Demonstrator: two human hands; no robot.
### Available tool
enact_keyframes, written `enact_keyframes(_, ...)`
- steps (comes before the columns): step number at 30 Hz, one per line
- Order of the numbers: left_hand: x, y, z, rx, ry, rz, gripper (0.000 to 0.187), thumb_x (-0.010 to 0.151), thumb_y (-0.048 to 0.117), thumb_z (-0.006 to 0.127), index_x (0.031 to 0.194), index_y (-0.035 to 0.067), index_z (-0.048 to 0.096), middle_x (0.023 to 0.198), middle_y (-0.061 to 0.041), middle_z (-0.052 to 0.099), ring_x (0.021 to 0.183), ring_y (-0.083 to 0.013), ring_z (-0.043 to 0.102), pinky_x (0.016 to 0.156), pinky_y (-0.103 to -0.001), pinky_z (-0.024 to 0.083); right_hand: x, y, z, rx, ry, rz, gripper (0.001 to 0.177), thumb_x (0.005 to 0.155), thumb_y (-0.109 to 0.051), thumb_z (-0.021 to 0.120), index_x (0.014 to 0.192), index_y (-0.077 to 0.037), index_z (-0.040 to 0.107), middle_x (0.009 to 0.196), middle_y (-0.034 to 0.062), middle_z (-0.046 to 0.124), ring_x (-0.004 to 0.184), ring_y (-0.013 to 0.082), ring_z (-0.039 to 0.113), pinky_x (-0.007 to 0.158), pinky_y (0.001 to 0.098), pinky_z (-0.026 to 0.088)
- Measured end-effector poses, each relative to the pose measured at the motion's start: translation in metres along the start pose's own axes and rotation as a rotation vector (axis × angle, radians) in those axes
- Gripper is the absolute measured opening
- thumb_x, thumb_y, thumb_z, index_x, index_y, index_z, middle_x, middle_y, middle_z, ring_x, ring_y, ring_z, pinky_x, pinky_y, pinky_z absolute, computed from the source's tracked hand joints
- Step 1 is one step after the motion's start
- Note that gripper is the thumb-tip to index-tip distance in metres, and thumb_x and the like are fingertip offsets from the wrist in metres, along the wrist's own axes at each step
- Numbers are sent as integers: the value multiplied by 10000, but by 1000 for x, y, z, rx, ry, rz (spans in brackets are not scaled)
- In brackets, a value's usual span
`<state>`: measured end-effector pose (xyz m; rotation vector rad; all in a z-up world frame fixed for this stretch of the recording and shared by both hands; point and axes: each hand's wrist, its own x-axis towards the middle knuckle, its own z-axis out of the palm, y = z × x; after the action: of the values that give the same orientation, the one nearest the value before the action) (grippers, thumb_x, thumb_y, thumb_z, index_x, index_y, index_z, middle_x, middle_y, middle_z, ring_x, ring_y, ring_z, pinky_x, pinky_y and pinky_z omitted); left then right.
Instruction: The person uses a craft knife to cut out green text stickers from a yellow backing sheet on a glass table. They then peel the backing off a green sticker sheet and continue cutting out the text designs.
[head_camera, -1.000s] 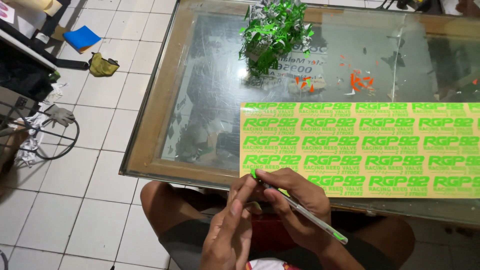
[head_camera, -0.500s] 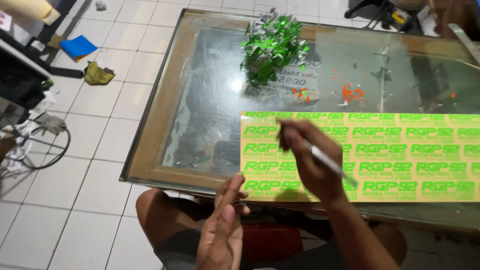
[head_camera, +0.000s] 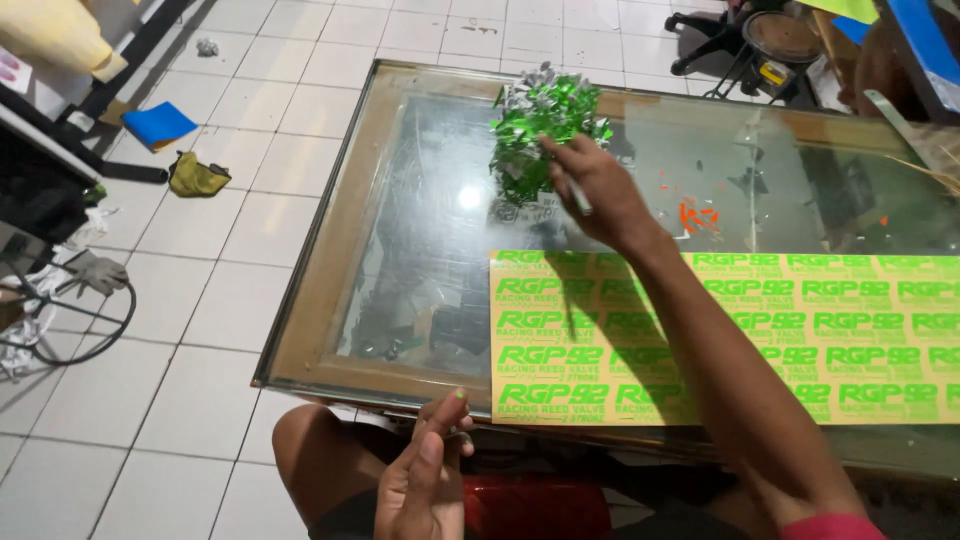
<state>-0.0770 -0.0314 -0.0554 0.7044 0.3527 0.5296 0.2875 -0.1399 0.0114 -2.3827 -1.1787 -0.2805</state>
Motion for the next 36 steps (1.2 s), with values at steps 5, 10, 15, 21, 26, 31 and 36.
enact_keyframes(5,0,9,28,-52,-47,-46,579,952,228,607,1372,-171,603,1315,-136,565,1051,-213,562,814,-293,431,-49,-87,-68,266,290,-84,312,1123,-144,491,1331,35,641,999,134,634,887,226,602,824,350,453)
enact_keyframes(10,-4,15,56,-31,-140,-91,565,972,253,610,1402,-113,600,1320,-114,545,1064,-189,520,837,-273,419,-133,-158,-70,657,257,205,189,1010,-117,617,1156,3,608,867,125,738,697,173,710,652,265,578)
enact_keyframes(15,-10,21,65,-15,-243,-158,563,1006,282,573,1440,-76,582,1236,-50,476,1085,-162,485,898,-289,394,-166,-183,-52,757,103,180,307,945,-141,673,1244,-72,665,880,49,798,782,103,787,804,215,602)
enact_keyframes(21,-14,21,62,-21,-264,-150,556,1008,304,591,1426,-63,586,1305,-79,499,1189,-194,503,985,-319,405,-177,-176,-41,935,85,208,316,949,-150,684,1249,-51,692,900,67,787,782,109,741,725,208,568)
enact_keyframes(26,-14,15,55,-64,-257,-121,509,1016,254,594,1414,-64,594,1304,-98,509,1162,-207,510,959,-323,407,-169,-177,-46,837,25,142,289,983,-197,623,1241,-103,714,959,64,795,794,126,794,730,203,583)
enact_keyframes(31,-9,3,46,-129,-313,-12,478,1040,201,577,1422,-85,567,1336,-122,507,1181,-236,515,978,-348,405,-156,-181,-53,712,-36,-16,326,1050,-257,500,1257,-70,669,987,92,757,848,188,761,784,275,579)
enact_keyframes(36,-5,2,41,3,-219,-31,575,1003,232,573,1478,-89,521,1263,-78,476,1120,-193,489,939,-325,377,-150,-178,-43,647,-55,-85,330,1085,-255,445,1306,-75,612,962,50,702,810,171,672,761,283,538)
